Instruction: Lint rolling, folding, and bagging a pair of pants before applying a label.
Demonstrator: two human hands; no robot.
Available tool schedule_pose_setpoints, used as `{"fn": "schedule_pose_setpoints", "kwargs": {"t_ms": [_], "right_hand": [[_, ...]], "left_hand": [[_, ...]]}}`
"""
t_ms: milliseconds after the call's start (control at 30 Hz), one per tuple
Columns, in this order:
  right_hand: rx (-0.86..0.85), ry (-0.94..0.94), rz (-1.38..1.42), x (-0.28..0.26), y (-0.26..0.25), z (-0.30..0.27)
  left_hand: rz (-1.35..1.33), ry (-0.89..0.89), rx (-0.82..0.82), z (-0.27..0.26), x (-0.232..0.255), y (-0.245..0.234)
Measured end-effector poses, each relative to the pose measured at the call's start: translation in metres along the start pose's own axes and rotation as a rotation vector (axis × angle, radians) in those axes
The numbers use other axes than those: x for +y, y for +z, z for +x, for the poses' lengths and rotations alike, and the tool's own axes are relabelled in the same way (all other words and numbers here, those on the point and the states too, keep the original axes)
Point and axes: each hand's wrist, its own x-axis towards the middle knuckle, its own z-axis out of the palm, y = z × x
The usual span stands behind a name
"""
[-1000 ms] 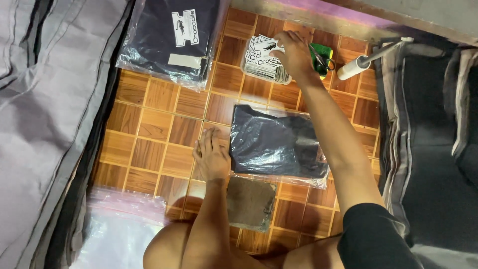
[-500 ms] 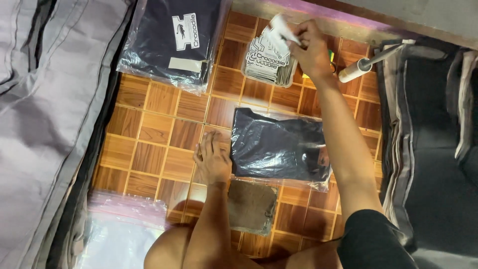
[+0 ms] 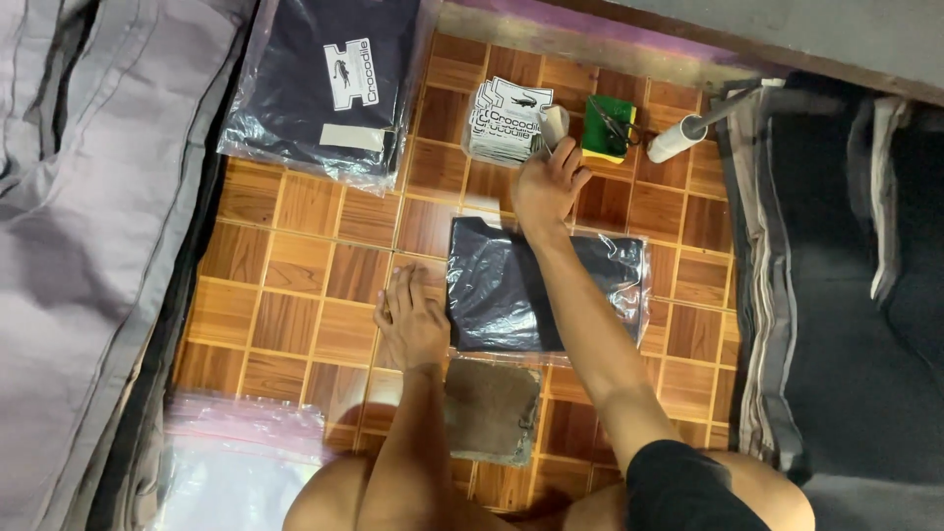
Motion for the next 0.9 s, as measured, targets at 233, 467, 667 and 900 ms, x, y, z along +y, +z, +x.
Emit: {"fn": "schedule_pose_setpoints", "kwargs": {"t_ms": [233, 467, 667, 900], "right_hand": [[-0.241, 0.348, 0.136, -0.001, 0.005, 0.022], [-0.364, 0.519, 0.169, 0.016, 0.055, 0.026], [-0.619, 0.43, 0.259, 0.03, 0.059, 0.033], [-0.425, 0.585, 0.389, 0.042, 0.042, 0.035]], "left_hand": [[0.023, 0.01, 0.003, 0.001, 0.001, -0.006], [0.005, -0.021, -0.047, 0.001, 0.002, -0.007], [0.031, -0.013, -0.046, -0.002, -0.002, 0.001], [0.028, -0.011, -0.05, 0.003, 0.002, -0.011]]}}
